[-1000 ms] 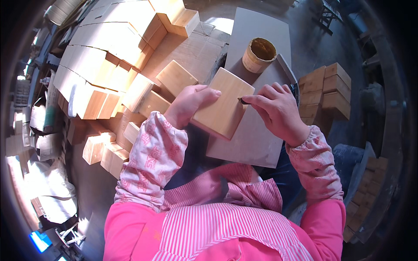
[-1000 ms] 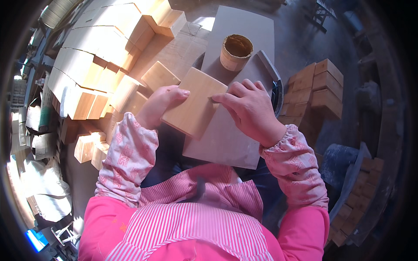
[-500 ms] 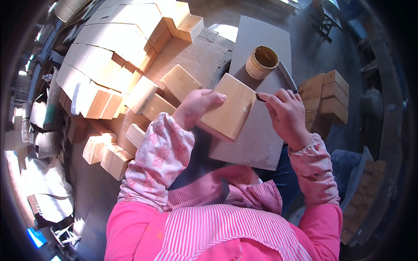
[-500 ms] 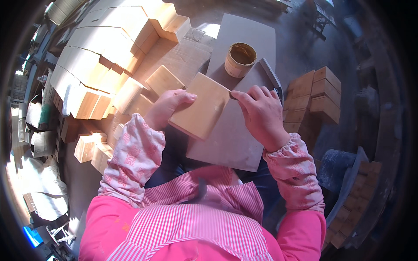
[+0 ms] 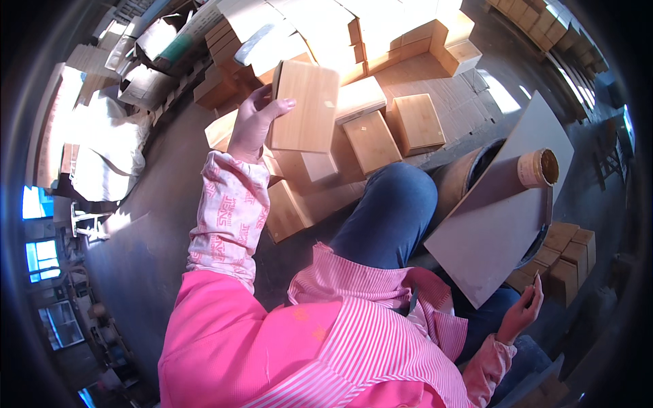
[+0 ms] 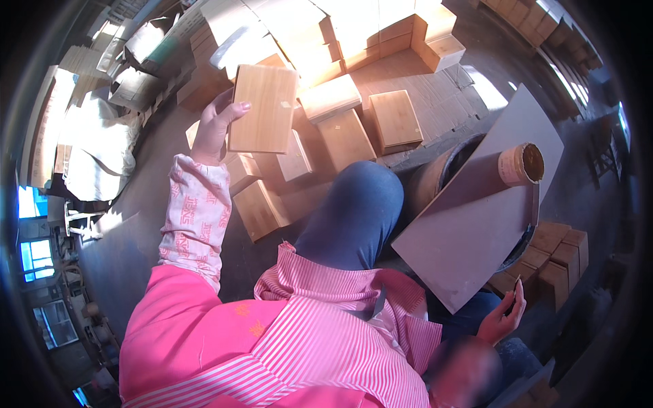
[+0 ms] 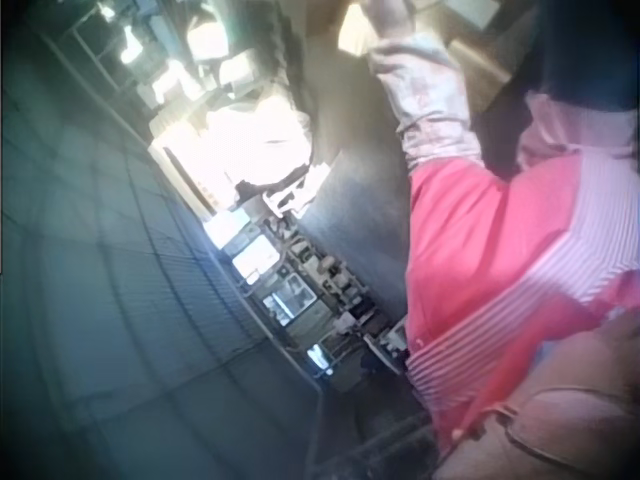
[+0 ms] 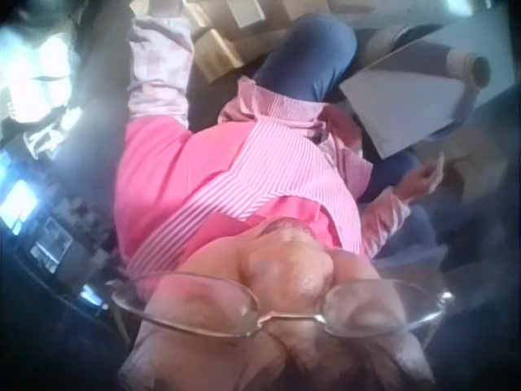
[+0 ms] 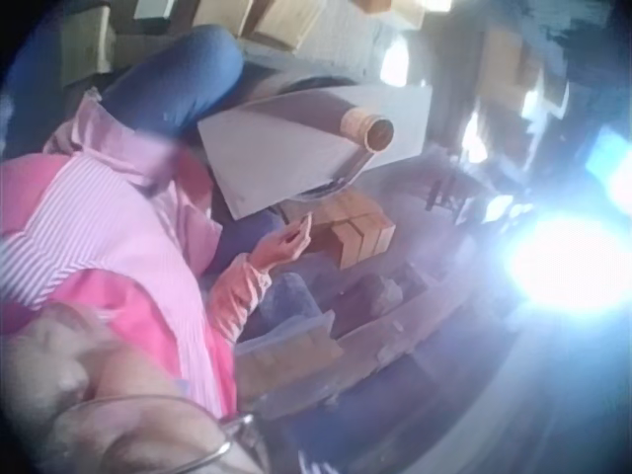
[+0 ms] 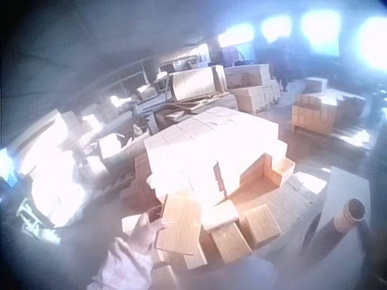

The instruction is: The person repeatedly picks up small wooden blocks, applies a substance from a container using a small tool, and places the blocks into a stack. The person handles the blocks one at a time, rotating them to apply the substance to edges before stacking them.

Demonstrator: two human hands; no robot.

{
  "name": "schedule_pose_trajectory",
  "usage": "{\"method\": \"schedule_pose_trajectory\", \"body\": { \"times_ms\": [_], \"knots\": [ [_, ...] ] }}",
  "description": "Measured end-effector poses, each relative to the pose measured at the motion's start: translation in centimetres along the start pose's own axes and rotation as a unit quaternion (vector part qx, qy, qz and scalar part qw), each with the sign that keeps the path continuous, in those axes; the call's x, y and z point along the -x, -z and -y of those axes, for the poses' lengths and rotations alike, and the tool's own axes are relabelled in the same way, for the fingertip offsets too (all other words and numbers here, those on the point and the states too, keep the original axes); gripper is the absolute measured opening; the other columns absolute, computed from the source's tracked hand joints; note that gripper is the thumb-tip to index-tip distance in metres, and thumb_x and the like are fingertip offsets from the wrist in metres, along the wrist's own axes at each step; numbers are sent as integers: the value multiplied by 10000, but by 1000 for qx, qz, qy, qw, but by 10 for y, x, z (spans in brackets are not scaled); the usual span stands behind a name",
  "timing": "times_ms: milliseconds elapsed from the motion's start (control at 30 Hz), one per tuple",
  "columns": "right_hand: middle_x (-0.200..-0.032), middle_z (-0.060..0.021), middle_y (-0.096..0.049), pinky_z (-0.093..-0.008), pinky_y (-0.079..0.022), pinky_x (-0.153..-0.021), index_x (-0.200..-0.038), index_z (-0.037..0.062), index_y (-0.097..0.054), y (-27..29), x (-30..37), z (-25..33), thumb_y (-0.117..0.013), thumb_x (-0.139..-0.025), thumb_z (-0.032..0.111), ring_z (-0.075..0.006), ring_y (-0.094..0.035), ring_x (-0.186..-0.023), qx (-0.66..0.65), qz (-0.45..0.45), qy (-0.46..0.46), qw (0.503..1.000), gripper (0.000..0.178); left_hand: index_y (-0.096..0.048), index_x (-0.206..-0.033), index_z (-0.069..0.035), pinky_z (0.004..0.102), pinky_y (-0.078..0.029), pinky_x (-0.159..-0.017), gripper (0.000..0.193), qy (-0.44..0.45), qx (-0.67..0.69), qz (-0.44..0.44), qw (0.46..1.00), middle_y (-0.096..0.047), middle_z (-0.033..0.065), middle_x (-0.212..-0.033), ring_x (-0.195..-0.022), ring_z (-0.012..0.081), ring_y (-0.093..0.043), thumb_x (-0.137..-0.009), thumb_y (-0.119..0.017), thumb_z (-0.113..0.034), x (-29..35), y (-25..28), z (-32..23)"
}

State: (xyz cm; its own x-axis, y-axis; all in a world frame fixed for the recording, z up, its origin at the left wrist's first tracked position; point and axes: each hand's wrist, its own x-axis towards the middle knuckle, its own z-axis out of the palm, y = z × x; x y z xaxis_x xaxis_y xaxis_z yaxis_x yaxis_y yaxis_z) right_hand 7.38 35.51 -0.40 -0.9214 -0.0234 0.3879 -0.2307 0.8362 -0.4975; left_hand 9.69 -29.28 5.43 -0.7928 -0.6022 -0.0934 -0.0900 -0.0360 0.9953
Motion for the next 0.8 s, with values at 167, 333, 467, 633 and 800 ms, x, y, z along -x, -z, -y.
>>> {"method": "schedule_pose_trajectory", "body": {
  "times_ms": [167, 333, 467, 633, 800],
  "knots": [
    [-1175, -154, -700, -335, -539, -886, -1287, -1, -660, -12, 2, -7, -563, -1043, 59, -260, -678, -1011, 11, 4, 8, 1000, 270, -513, -1352, 112, 319, -551, -911, 800, 94, -158, -169, 968, -662, 166, -1133, -1043, 230, -687, -738, -872, -255, 28, 58, 72],
    [-1158, -157, -699, -337, -541, -881, -1276, 5, -667, -12, 1, -4, -573, -1038, 59, -267, -680, -1003, 42, 24, 32, 998, 262, -355, -1528, 0, 465, -437, -1101, 1041, 68, -461, -237, 853, -529, 224, -1415, -1305, 386, -538, -713, -793, -477, 27, 55, 127],
    [-1216, -151, -696, -326, -540, -904, -1300, 2, -656, -10, 5, -13, -568, -1055, 98, -235, -672, -1034, 38, 44, 3, 998, 278, -297, -1543, 18, 487, -461, -1058, 1042, 84, -523, -205, 823, -545, 248, -1379, -1249, 405, -560, -734, -787, -422, 8, 46, 144],
    [-1224, -160, -692, -342, -528, -924, -1303, 7, -656, -8, 3, -14, -551, -1059, 94, -253, -667, -1047, 87, 62, 25, 994, 280, -309, -1539, 25, 480, -452, -1071, 1036, 103, -558, -207, 797, -560, 251, -1365, -1265, 396, -557, -747, -808, -417, -15, 38, 168],
    [-1204, -169, -697, -361, -520, -927, -1319, 13, -652, -6, -1, 3, -542, -1060, 87, -276, -663, -1044, 117, 85, 18, 989, 291, -332, -1531, 41, 470, -472, -1073, 1021, 143, -566, -183, 791, -543, 266, -1369, -1245, 406, -571, -782, -768, -498, -34, 36, 202]
  ]
}}
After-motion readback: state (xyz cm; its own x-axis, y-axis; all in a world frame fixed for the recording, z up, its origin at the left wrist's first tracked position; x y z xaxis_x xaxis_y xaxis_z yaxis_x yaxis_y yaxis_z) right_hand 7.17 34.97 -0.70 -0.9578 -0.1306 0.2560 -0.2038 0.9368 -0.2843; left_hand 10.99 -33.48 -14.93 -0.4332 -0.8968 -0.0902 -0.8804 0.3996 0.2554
